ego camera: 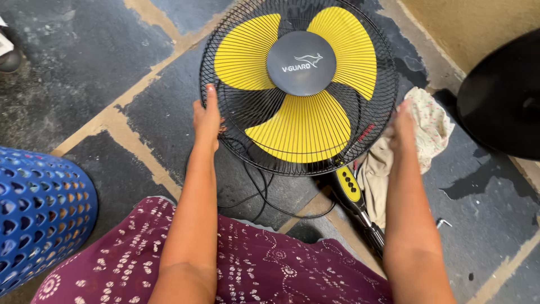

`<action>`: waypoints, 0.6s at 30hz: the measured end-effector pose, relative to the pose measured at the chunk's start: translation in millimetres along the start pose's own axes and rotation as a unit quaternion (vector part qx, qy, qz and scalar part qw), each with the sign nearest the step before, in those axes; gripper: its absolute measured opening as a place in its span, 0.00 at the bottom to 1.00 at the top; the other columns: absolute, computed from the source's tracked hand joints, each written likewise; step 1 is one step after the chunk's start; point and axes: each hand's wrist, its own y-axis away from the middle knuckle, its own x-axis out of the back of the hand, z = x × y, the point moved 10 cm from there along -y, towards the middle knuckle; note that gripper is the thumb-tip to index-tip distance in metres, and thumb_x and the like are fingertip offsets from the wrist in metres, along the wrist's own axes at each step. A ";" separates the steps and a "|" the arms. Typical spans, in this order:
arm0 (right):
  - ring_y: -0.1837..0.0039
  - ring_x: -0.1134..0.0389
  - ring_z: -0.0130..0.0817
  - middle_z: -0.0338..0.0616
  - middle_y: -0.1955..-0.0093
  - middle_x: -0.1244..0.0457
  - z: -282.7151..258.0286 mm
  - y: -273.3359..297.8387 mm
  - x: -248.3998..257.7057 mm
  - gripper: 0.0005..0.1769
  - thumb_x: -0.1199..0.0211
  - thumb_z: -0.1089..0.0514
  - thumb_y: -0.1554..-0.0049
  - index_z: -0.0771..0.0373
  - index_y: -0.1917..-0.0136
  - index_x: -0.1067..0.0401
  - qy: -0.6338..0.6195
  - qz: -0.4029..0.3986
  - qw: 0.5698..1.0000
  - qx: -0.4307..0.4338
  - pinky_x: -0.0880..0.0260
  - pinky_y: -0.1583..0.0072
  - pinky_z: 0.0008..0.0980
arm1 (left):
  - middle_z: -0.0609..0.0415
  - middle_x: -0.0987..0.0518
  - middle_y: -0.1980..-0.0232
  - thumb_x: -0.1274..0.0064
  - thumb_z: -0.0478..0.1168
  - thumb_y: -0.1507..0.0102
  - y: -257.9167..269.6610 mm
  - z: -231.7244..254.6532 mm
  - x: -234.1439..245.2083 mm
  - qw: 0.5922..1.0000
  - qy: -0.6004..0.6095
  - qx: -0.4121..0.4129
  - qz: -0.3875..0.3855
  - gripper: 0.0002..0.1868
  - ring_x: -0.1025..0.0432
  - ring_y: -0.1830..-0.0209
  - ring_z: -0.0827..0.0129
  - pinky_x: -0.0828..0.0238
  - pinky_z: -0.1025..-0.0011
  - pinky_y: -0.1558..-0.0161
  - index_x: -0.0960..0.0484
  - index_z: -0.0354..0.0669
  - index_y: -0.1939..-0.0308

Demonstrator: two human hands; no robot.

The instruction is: The person assembles a standing fan by hand. They attach the front wire cage to the fan body, secure the yellow fan blades to the central hub, and then reattach the front cage, using a screwdriver to tighten the screws.

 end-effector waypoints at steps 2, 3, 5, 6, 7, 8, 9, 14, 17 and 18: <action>0.42 0.33 0.39 0.37 0.40 0.34 34.8 23.3 -27.0 0.41 0.58 0.23 0.40 0.55 0.35 0.32 -0.046 -0.098 0.990 -0.092 0.34 0.43 0.50 | 0.44 0.27 0.40 0.58 0.74 0.41 1.6 -4.7 -6.4 0.997 0.060 0.037 -0.018 0.49 0.26 0.52 0.60 0.25 0.60 0.62 0.40 0.43 0.28; 0.38 0.33 0.40 0.39 0.37 0.34 32.6 35.2 -42.5 0.41 0.58 0.23 0.41 0.56 0.33 0.32 -0.109 -0.147 0.980 -0.077 0.35 0.38 0.50 | 0.47 0.26 0.40 0.58 0.73 0.41 0.6 -4.6 -8.2 0.994 0.090 0.054 -0.025 0.47 0.28 0.53 0.63 0.28 0.61 0.65 0.39 0.45 0.28; 0.31 0.35 0.42 0.43 0.30 0.36 12.5 68.9 -68.8 0.42 0.57 0.25 0.41 0.58 0.31 0.32 -0.230 -0.242 0.941 -0.048 0.35 0.29 0.50 | 0.49 0.25 0.43 0.54 0.72 0.40 0.3 -1.0 -8.1 0.994 0.100 0.032 -0.018 0.46 0.28 0.53 0.66 0.29 0.64 0.65 0.35 0.44 0.29; 0.32 0.34 0.41 0.43 0.31 0.36 -0.3 80.5 -66.8 0.43 0.59 0.25 0.39 0.61 0.31 0.32 -0.259 -0.233 0.937 -0.021 0.35 0.30 0.48 | 0.49 0.25 0.45 0.52 0.71 0.40 -0.9 -0.6 -8.9 0.994 0.105 0.022 -0.014 0.45 0.29 0.53 0.67 0.29 0.65 0.64 0.33 0.43 0.30; 0.32 0.34 0.41 0.44 0.32 0.35 -17.6 89.8 -60.1 0.43 0.60 0.25 0.37 0.63 0.32 0.31 -0.287 -0.224 0.931 0.008 0.35 0.30 0.46 | 0.48 0.25 0.44 0.51 0.70 0.39 -4.6 0.4 -10.9 0.994 0.105 0.015 -0.015 0.45 0.29 0.52 0.66 0.30 0.66 0.63 0.33 0.44 0.29; 0.33 0.34 0.40 0.45 0.34 0.35 -34.4 97.4 -55.5 0.44 0.62 0.25 0.35 0.65 0.32 0.31 -0.314 -0.214 0.924 0.036 0.34 0.30 0.43 | 0.47 0.24 0.44 0.51 0.70 0.39 -9.5 1.7 -11.1 0.994 0.104 0.009 -0.016 0.45 0.29 0.51 0.65 0.30 0.66 0.62 0.34 0.44 0.28; 0.34 0.34 0.39 0.44 0.35 0.34 -48.0 103.5 -60.2 0.44 0.62 0.26 0.34 0.66 0.33 0.31 -0.279 -0.224 0.932 0.057 0.34 0.31 0.42 | 0.46 0.24 0.43 0.50 0.69 0.38 -13.5 1.4 -11.3 0.994 0.104 0.003 -0.016 0.45 0.29 0.51 0.64 0.31 0.67 0.61 0.35 0.45 0.26; 0.41 0.31 0.35 0.41 0.42 0.31 -85.3 105.1 -70.5 0.39 0.60 0.30 0.33 0.65 0.37 0.28 -0.175 -0.158 0.970 0.066 0.29 0.37 0.37 | 0.53 0.26 0.36 0.49 0.69 0.39 -20.9 9.6 -14.3 0.994 0.098 -0.045 -0.011 0.47 0.29 0.44 0.67 0.28 0.67 0.57 0.39 0.48 0.25; 0.43 0.33 0.32 0.39 0.41 0.33 -98.1 117.5 -77.3 0.36 0.61 0.32 0.32 0.60 0.33 0.29 -0.169 -0.174 0.964 0.107 0.31 0.40 0.36 | 0.54 0.25 0.37 0.48 0.69 0.41 -18.2 12.9 -11.2 0.994 0.097 -0.045 -0.002 0.48 0.28 0.46 0.66 0.29 0.67 0.59 0.38 0.49 0.25; 0.44 0.33 0.32 0.39 0.42 0.33 -97.7 119.1 -78.6 0.36 0.62 0.32 0.32 0.60 0.34 0.29 -0.174 -0.173 0.965 0.096 0.30 0.41 0.37 | 0.54 0.25 0.37 0.47 0.69 0.42 -17.1 14.5 -10.4 0.994 0.095 -0.045 0.002 0.48 0.28 0.47 0.66 0.29 0.67 0.60 0.39 0.50 0.25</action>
